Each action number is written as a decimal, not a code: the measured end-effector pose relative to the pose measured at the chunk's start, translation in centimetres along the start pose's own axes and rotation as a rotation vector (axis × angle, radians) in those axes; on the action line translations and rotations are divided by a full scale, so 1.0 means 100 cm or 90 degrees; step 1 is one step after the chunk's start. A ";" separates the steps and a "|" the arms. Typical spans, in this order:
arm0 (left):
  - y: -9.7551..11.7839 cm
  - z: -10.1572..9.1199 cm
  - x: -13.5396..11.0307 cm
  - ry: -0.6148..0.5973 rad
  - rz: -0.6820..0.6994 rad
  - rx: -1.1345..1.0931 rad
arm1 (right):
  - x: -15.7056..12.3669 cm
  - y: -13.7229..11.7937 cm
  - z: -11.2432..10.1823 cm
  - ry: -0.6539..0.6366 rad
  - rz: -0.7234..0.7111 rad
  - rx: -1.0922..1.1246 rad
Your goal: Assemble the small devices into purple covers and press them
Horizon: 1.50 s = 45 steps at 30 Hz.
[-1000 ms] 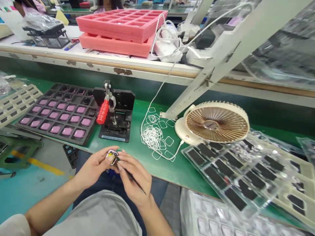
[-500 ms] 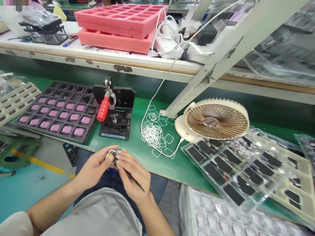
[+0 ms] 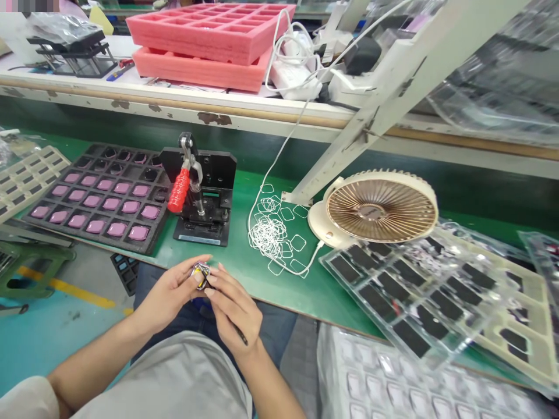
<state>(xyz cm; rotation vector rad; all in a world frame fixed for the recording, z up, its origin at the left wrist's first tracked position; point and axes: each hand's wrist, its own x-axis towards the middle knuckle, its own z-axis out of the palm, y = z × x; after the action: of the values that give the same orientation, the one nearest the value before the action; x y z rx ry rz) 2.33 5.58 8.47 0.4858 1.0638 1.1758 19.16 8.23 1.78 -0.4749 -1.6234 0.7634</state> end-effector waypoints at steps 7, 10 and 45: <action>-0.001 -0.005 0.014 -0.050 -0.077 -0.161 | -0.007 -0.002 0.003 0.119 0.102 0.023; -0.002 -0.006 0.021 -0.056 -0.102 -0.170 | -0.010 -0.004 0.001 0.187 0.140 0.055; -0.016 -0.008 0.018 0.066 -0.189 -0.087 | 0.086 0.005 -0.343 0.057 0.579 -0.876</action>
<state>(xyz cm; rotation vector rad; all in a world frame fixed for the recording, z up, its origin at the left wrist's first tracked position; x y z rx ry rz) 2.46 6.52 6.08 0.1543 1.0926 1.0093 50.83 21.84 9.73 -2.2728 -1.6129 0.0828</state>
